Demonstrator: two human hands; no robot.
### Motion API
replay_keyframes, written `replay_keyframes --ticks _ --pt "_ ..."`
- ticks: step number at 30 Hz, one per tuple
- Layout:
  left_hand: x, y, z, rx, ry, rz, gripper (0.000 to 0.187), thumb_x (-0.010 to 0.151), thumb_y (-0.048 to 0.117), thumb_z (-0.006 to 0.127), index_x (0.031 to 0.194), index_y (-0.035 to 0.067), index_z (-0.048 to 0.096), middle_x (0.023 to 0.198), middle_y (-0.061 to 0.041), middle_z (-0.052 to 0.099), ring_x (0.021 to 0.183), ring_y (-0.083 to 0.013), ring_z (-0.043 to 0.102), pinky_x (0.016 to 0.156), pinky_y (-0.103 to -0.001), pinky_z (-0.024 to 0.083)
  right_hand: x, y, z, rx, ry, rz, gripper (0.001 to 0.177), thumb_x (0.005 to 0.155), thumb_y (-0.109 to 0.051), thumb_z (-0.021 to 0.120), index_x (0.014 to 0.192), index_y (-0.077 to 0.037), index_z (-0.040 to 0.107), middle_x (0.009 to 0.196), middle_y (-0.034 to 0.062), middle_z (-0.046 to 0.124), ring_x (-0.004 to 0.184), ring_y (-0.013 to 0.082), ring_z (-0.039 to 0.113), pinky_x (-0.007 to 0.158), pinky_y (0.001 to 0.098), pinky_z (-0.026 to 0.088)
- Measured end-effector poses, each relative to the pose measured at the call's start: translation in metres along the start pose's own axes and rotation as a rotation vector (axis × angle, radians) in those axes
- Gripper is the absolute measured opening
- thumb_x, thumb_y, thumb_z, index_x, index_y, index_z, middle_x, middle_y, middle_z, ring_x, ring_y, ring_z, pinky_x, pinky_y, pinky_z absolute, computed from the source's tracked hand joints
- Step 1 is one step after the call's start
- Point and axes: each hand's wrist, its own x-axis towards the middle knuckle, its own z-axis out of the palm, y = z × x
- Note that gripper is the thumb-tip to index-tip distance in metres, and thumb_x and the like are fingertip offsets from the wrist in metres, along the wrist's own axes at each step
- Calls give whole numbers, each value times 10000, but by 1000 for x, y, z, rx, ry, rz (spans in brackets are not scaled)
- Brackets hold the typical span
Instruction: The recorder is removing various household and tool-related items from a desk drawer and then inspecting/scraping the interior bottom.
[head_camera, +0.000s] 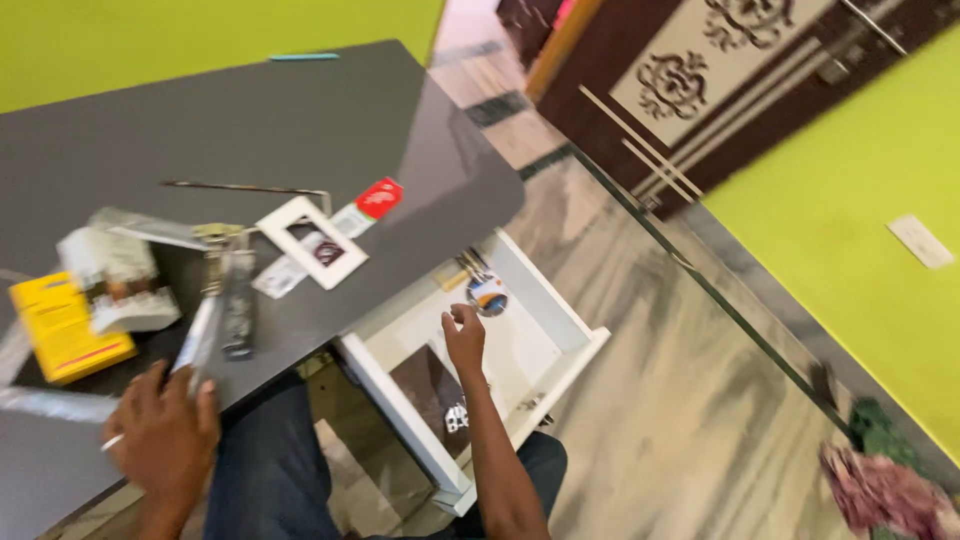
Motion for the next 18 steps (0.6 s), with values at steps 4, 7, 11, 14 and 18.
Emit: replay_keyframes --ticks 4,7,11,14,18 --pt "-20 -11 34 81 47 51 252 1148 393 564 1266 185 644 1424 -7 591 1347 -206 536 1118 -382 362 35 83 -13 -122 -91 110 335 861 -244 739 1117 -28 728 1081 156 762 928 283 746 853 377 577" --pt "-31 -23 57 185 72 78 229 1167 374 553 1265 181 629 1432 -7 583 1367 -202 530 1165 -366 347 68 133 18 -130 -225 -8 425 865 -244 737 1221 -16 688 1244 174 704 1108 302 691 957 384 541" --pt "-19 -20 61 66 126 89 276 1105 367 537 1253 150 624 1397 -42 578 1312 -234 534 1162 -396 366 110 128 64 -446 -346 -209 599 874 -214 691 1433 -59 542 1477 194 529 1358 375 491 1130 463 410" --pt "-16 -32 76 3 173 126 262 1096 354 581 1218 132 648 1346 -72 600 1225 -264 567 1096 -402 415 114 102 75 -607 -374 -139 723 851 -190 663 1529 -118 421 1593 161 381 1452 392 343 1153 554 331" --pt "-14 -47 92 -118 247 190 245 1095 304 558 1212 106 643 1298 -104 583 1164 -302 575 1058 -403 462 82 68 59 -716 -511 -19 717 892 -183 603 1566 -203 359 1659 99 299 1510 390 265 1087 635 360"
